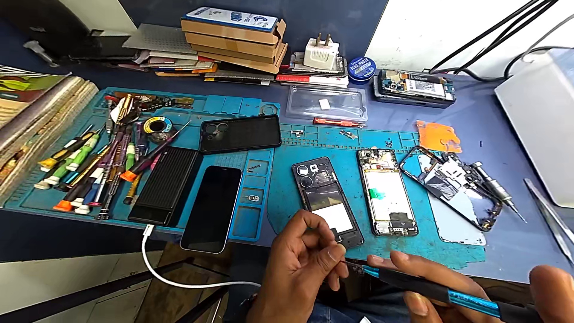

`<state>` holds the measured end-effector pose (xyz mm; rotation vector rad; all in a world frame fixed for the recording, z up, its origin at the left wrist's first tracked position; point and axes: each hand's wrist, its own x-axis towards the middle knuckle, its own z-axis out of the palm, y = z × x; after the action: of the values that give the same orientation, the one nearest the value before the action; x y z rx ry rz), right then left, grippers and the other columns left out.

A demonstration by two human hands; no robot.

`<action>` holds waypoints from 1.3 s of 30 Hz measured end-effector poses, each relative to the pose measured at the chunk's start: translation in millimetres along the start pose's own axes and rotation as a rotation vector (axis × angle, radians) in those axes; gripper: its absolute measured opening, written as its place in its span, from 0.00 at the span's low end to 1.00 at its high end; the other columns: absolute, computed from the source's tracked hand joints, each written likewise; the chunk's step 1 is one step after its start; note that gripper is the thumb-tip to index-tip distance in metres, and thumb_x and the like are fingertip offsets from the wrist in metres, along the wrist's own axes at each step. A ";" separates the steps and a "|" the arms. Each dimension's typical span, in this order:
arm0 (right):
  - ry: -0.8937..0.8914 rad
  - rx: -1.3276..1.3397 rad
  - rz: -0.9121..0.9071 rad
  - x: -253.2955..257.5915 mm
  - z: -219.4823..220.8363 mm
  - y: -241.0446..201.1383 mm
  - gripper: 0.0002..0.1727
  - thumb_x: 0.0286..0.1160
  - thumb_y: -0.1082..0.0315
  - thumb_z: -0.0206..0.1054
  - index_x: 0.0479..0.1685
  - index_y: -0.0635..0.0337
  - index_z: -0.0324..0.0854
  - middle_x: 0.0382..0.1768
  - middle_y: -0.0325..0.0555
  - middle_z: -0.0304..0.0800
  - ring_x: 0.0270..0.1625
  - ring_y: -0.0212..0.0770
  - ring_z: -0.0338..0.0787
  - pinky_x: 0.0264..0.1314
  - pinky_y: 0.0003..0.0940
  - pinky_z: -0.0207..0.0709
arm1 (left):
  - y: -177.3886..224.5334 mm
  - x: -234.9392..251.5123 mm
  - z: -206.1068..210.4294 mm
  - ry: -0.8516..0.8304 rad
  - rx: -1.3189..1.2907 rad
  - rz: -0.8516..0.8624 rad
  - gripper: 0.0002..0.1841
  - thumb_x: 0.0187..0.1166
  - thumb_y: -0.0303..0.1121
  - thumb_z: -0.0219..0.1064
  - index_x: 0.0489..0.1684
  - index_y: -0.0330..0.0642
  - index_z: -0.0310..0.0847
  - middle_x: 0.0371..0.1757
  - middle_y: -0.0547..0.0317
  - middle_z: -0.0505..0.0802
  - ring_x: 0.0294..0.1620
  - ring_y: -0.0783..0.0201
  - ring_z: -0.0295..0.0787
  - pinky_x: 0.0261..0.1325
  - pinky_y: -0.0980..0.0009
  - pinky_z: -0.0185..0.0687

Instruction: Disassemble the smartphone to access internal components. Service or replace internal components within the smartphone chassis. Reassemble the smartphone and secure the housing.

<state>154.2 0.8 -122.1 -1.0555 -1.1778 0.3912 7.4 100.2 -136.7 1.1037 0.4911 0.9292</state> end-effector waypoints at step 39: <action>-0.336 -0.670 -0.046 31.6 1.7 20.1 0.31 0.80 0.65 0.70 0.84 0.41 0.69 0.49 0.39 0.95 0.49 0.35 0.95 0.47 0.32 0.91 | 0.9 16.7 -56.5 0.185 1.498 0.251 0.08 0.81 0.45 0.67 0.39 0.59 0.93 0.44 0.70 0.88 0.52 0.62 0.80 0.55 0.58 0.69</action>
<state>170.0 34.7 -121.2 -1.5733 -1.6923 0.1315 -25.8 144.5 -156.9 2.4636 1.3168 0.8098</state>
